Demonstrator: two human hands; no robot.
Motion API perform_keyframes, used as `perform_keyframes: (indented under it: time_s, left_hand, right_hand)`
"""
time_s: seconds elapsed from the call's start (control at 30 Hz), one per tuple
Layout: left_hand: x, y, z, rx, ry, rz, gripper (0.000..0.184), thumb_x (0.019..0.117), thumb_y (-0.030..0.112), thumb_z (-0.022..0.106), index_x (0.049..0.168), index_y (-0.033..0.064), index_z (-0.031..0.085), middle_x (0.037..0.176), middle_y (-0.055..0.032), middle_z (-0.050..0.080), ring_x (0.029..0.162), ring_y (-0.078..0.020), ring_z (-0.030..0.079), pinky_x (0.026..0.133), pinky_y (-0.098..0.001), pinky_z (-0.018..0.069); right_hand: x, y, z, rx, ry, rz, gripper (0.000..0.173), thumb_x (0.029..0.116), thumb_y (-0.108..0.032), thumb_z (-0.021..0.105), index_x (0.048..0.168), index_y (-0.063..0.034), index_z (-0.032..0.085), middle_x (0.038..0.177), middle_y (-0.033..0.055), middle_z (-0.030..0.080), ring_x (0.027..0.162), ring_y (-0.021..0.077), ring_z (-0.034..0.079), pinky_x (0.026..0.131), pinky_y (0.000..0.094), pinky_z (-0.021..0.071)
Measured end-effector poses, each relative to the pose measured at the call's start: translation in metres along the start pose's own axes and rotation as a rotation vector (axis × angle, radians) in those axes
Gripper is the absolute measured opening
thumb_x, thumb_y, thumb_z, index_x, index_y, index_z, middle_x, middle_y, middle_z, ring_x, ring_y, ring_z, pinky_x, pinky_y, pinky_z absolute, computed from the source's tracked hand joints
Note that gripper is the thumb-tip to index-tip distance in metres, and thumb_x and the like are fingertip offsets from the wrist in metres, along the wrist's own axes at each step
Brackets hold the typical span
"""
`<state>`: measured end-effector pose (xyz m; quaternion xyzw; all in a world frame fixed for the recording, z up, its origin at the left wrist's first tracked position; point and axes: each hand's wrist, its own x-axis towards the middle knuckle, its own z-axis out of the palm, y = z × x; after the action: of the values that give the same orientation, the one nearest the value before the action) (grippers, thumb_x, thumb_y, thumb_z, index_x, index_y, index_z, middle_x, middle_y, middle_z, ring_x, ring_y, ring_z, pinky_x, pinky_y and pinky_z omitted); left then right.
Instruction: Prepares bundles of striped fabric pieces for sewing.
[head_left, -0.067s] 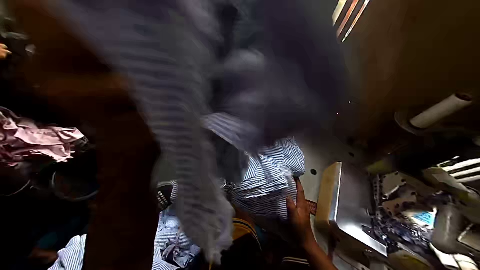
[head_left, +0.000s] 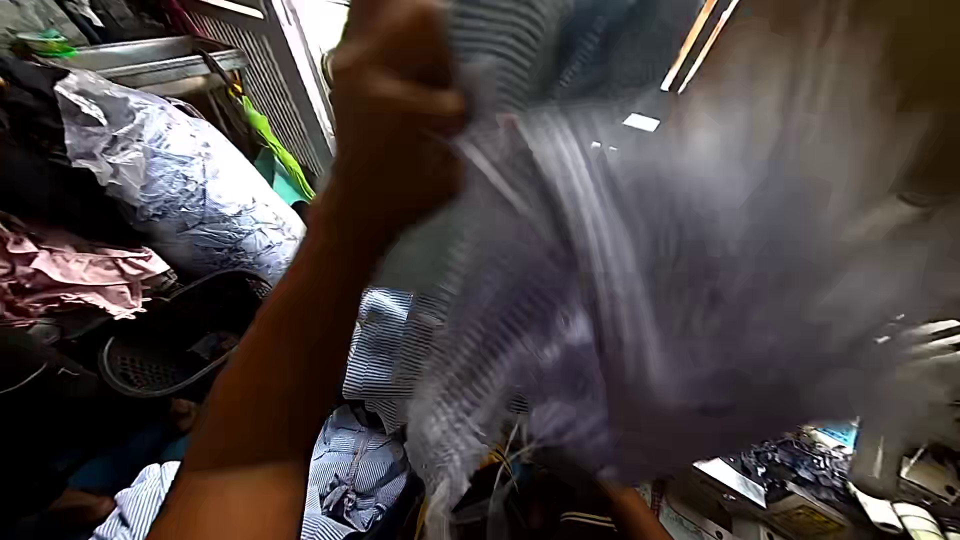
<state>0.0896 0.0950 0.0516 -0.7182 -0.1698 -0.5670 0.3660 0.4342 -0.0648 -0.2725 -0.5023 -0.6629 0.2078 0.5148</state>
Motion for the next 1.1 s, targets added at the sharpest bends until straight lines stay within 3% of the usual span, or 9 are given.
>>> perform_keyframes:
  time_s: [0.03, 0.1, 0.23, 0.4, 0.5, 0.67, 0.77, 0.93, 1.1]
  left_hand:
    - [0.015, 0.02, 0.018, 0.017, -0.326, -0.054, 0.044, 0.0952, 0.043, 0.065, 0.073, 0.0049, 0.068, 0.096, -0.0182, 0.069, 0.104, -0.0363, 0.064, 0.088, -0.0503, 0.0499]
    - [0.003, 0.027, 0.071, 0.021, -0.87, -0.163, 0.047, 0.098, 0.043, 0.059, 0.077, 0.0029, 0.07, 0.104, -0.0186, 0.07, 0.111, -0.0405, 0.063, 0.09, -0.0588, 0.0505]
    - [-0.136, 0.034, 0.166, -0.091, -1.311, -0.692, 0.046, 0.0903, 0.044, 0.074, 0.115, 0.005, 0.073, 0.141, -0.0207, 0.058, 0.131, -0.0442, 0.054, 0.102, -0.0674, 0.0466]
    - [-0.15, 0.02, 0.18, -0.226, -1.378, -0.776, 0.059, 0.0916, 0.029, 0.076, 0.144, 0.0095, 0.057, 0.141, -0.0246, 0.058, 0.13, -0.0449, 0.056, 0.106, -0.0683, 0.0424]
    - [-0.162, 0.021, 0.149, -0.276, -1.397, -0.763, 0.065, 0.0949, 0.021, 0.072, 0.153, 0.0072, 0.047, 0.161, -0.0175, 0.04, 0.149, -0.0352, 0.038, 0.12, -0.0584, 0.0313]
    - [-0.16, 0.031, 0.132, -0.238, -1.425, -0.778, 0.064, 0.0926, 0.021, 0.073, 0.15, 0.0052, 0.05, 0.156, -0.018, 0.047, 0.145, -0.0383, 0.044, 0.118, -0.0606, 0.0331]
    - [-0.138, 0.03, 0.128, -0.257, -1.409, -0.686, 0.044, 0.0975, 0.022, 0.068, 0.136, 0.0001, 0.063, 0.137, -0.0236, 0.062, 0.131, -0.0405, 0.056, 0.112, -0.0582, 0.0402]
    - [-0.103, 0.038, 0.051, -0.372, -0.956, -0.749, 0.041, 0.101, 0.031, 0.06, 0.134, 0.0086, 0.066, 0.142, -0.0085, 0.062, 0.138, -0.0178, 0.052, 0.119, -0.039, 0.0382]
    - [-0.119, 0.072, -0.095, -0.29, -0.459, -1.231, 0.039, 0.102, 0.026, 0.057, 0.135, 0.0058, 0.062, 0.133, -0.0064, 0.066, 0.124, -0.0141, 0.063, 0.104, -0.0364, 0.0531]
  right_hand:
    - [-0.005, 0.003, -0.001, -0.013, 0.007, -0.026, 0.067, 0.1061, -0.034, 0.047, 0.15, 0.0148, 0.036, 0.147, 0.0288, 0.051, 0.137, 0.0243, 0.054, 0.115, 0.0337, 0.0406]
    - [-0.002, -0.005, -0.006, -0.06, -0.045, 0.022, 0.066, 0.1079, -0.035, 0.044, 0.154, 0.0108, 0.034, 0.152, 0.0242, 0.05, 0.139, 0.0228, 0.052, 0.117, 0.0358, 0.0402]
    - [0.002, 0.0, 0.001, 0.052, -0.032, 0.045, 0.07, 0.1074, -0.041, 0.04, 0.155, 0.0094, 0.033, 0.158, 0.0239, 0.042, 0.146, 0.0197, 0.044, 0.121, 0.0346, 0.0356]
    - [0.003, -0.003, -0.003, 0.093, -0.031, 0.086, 0.065, 0.1067, -0.034, 0.042, 0.156, 0.0084, 0.033, 0.159, 0.022, 0.042, 0.146, 0.0171, 0.044, 0.121, 0.0325, 0.0361]
    - [0.005, -0.008, -0.001, 0.037, -0.037, 0.071, 0.066, 0.1061, -0.035, 0.043, 0.153, 0.0106, 0.037, 0.152, 0.0237, 0.049, 0.141, 0.0172, 0.05, 0.117, 0.0317, 0.0403]
    - [0.004, -0.014, -0.004, 0.002, -0.072, 0.103, 0.066, 0.1053, -0.034, 0.041, 0.151, 0.0138, 0.036, 0.151, 0.0277, 0.048, 0.14, 0.0194, 0.05, 0.117, 0.0322, 0.0391]
    - [0.007, -0.011, -0.005, 0.051, -0.088, 0.103, 0.066, 0.1053, -0.032, 0.041, 0.152, 0.0145, 0.032, 0.153, 0.028, 0.045, 0.141, 0.0167, 0.049, 0.117, 0.0281, 0.0386]
    - [0.008, -0.007, -0.005, 0.082, -0.083, 0.105, 0.065, 0.1062, -0.031, 0.042, 0.153, 0.0134, 0.032, 0.151, 0.0261, 0.048, 0.136, 0.0124, 0.052, 0.114, 0.0249, 0.0416]
    - [0.008, -0.006, -0.004, 0.114, -0.092, 0.068, 0.067, 0.1076, -0.033, 0.04, 0.151, 0.0172, 0.029, 0.152, 0.0287, 0.045, 0.139, 0.0138, 0.05, 0.116, 0.0248, 0.0392]
